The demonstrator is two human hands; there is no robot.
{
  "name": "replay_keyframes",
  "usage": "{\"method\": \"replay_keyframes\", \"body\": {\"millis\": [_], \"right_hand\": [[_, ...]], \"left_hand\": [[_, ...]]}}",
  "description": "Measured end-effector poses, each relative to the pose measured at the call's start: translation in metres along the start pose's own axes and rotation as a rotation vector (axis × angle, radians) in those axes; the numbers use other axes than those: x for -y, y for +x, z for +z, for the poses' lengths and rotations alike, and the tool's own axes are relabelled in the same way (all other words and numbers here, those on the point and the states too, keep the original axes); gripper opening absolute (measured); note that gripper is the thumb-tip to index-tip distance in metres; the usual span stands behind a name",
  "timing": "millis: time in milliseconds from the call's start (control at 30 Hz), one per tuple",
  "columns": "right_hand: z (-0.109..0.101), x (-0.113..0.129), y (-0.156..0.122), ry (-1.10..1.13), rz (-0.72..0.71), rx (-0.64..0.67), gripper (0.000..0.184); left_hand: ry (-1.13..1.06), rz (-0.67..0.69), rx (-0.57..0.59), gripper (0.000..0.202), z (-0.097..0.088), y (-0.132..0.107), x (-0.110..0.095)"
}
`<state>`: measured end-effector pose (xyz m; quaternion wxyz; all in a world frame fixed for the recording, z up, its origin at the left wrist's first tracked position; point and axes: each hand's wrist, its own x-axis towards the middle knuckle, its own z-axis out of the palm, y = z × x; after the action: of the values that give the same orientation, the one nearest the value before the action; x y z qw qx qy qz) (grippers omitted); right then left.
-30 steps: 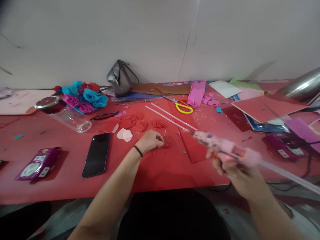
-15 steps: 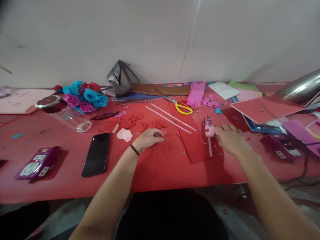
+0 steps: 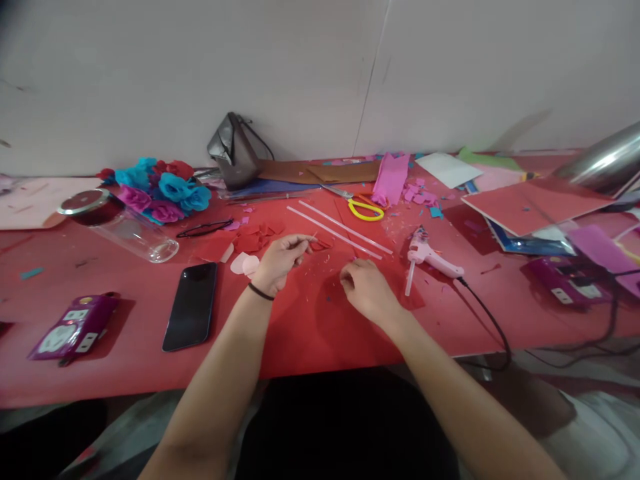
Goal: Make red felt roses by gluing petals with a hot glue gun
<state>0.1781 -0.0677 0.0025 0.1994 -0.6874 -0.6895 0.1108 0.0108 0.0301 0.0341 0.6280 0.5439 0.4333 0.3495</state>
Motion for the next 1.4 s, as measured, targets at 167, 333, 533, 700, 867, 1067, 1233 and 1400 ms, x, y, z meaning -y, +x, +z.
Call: {"method": "replay_keyframes", "body": {"millis": [167,333,533,700,867,1067,1233,1400], "right_hand": [[-0.005,0.003,0.008,0.129,0.041,0.006,0.011],[-0.01,0.009,0.052,0.531,0.12,-0.046,0.006],[-0.007,0.012,0.082,0.866,0.129,-0.062,0.019],[-0.007,0.009,0.072,0.86,0.134,-0.028,0.018],[-0.011,0.01,0.07,0.832,0.099,-0.023,0.017],[-0.014,0.016,0.07,0.846,0.021,-0.012,0.021],[-0.014,0.018,0.068,0.855,0.004,0.011,0.024],[-0.015,0.016,0.069,0.852,0.003,0.015,0.023]], "left_hand": [[0.0,0.024,-0.183,0.015,-0.011,0.004,0.0],[-0.182,-0.047,-0.059,0.019,-0.027,0.003,-0.005],[-0.235,-0.149,0.066,0.042,-0.04,0.001,-0.008],[-0.123,-0.192,0.179,0.039,-0.035,-0.001,-0.011],[-0.058,-0.242,0.212,0.042,-0.03,0.0,-0.008],[-0.063,-0.244,0.209,0.035,-0.026,0.003,-0.001],[-0.069,-0.23,0.217,0.027,-0.025,0.003,-0.002],[-0.057,-0.237,0.214,0.025,-0.026,0.003,-0.001]]}}
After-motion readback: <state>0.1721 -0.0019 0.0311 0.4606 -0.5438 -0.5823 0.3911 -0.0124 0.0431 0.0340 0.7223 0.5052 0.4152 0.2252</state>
